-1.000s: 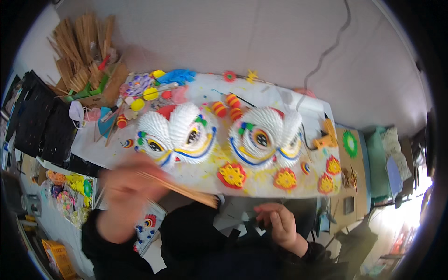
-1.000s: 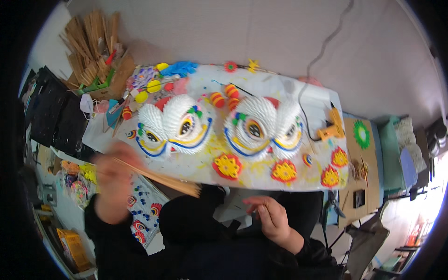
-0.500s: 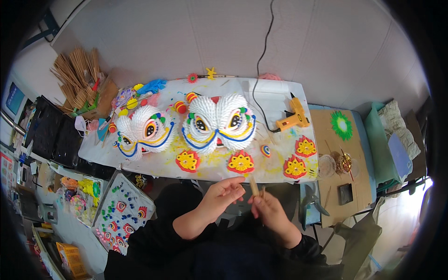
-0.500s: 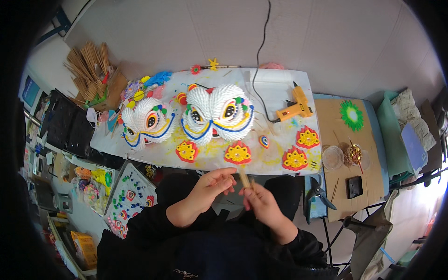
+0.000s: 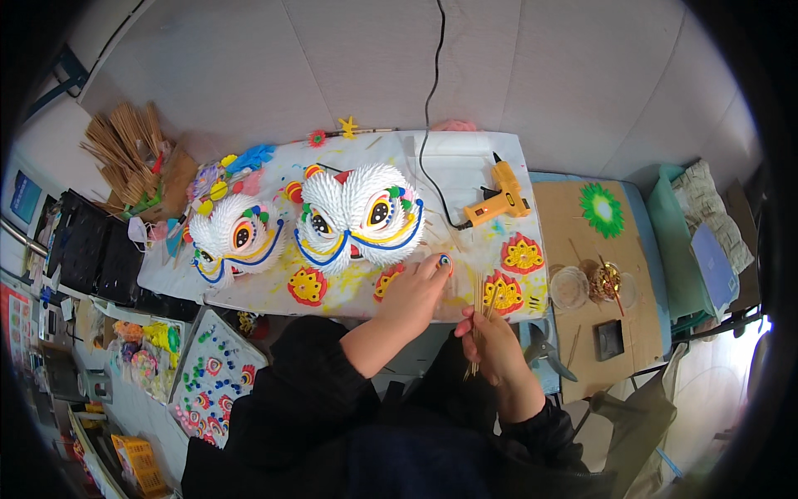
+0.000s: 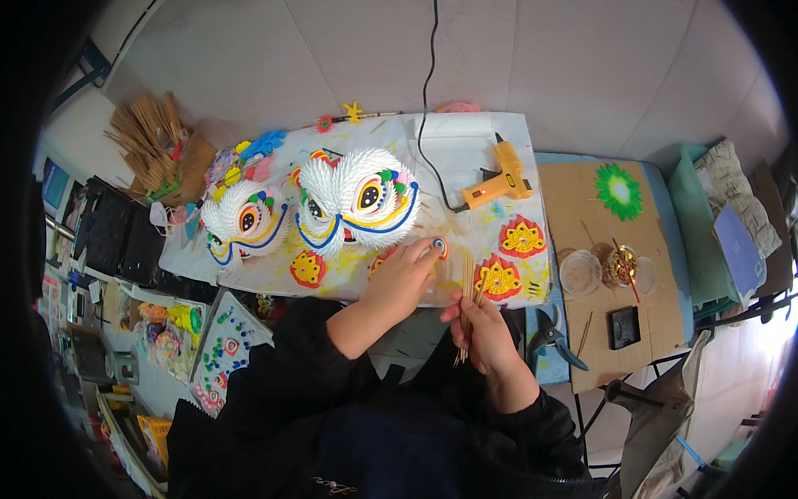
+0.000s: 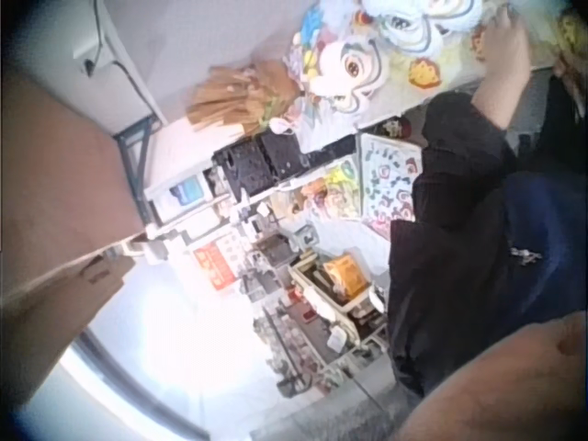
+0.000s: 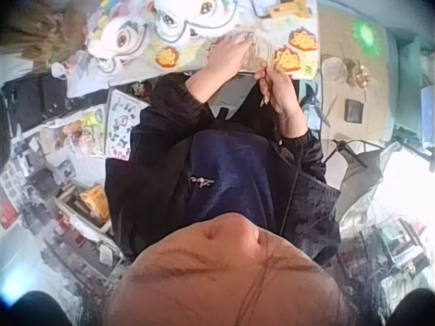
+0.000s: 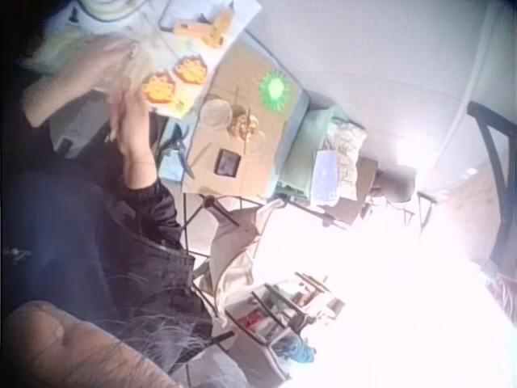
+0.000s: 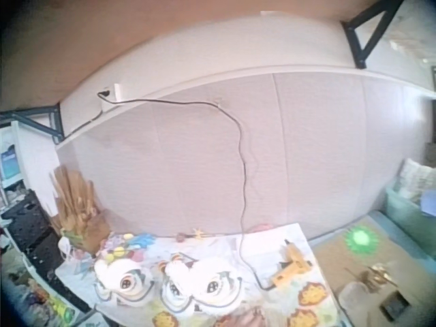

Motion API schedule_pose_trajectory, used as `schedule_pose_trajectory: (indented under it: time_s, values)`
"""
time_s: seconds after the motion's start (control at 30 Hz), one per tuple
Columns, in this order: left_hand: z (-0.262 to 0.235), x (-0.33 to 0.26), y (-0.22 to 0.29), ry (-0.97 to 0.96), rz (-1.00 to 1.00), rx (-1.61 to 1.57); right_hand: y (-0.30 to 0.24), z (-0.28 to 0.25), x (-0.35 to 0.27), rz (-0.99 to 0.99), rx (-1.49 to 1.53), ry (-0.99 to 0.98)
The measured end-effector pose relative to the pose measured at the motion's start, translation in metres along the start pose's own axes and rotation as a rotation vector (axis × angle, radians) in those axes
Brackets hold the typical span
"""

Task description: The person assembles decorative lion dance masks by attaching foam pieces to wooden sticks using a hot glue gun. They cut the sticks to length with shears and attach the pieces to the mask base on the table.

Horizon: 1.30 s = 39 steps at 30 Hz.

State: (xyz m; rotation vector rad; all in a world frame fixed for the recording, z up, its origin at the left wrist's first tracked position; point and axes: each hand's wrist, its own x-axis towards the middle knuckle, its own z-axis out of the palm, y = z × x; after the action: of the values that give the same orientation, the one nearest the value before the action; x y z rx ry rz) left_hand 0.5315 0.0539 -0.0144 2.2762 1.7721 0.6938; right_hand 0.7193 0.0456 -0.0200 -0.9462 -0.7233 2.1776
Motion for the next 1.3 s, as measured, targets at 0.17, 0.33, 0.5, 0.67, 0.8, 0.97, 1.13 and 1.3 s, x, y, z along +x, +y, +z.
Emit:
schedule_pose_trajectory:
  time_s: [0.17, 0.33, 0.5, 0.67, 0.8, 0.97, 1.13, 1.3]
  values:
    - [0.028, 0.047, -0.003, -0.178, 0.004, 0.161, 0.000, -0.008, -0.017, -0.033, 0.029, -0.040]
    - [0.027, 0.065, -0.002, 0.116, 0.018, -0.210, -0.006, -0.006, -0.008, 0.002, -0.151, 0.027]
    - [-0.033, 0.016, -0.022, 0.209, -0.194, -0.551, -0.016, 0.005, 0.032, 0.100, -0.204, 0.002]
    - [-0.046, -0.040, -0.032, 0.024, -0.401, -0.858, -0.017, 0.026, 0.065, 0.057, 0.017, -0.015]
    - [-0.024, -0.048, -0.035, -0.160, -0.460, -1.098, -0.005, 0.045, 0.069, -0.008, 0.158, -0.062]
    - [-0.008, -0.035, -0.036, -0.152, -0.428, -1.038, 0.004, 0.059, 0.066, -0.041, 0.071, -0.078]
    - [-0.007, -0.034, -0.034, -0.254, -0.534, -1.257, 0.009, 0.062, 0.056, -0.100, 0.054, -0.123]
    - [-0.005, -0.027, -0.031, -0.329, -0.582, -1.351, 0.008, 0.057, 0.058, -0.095, 0.067, -0.114]
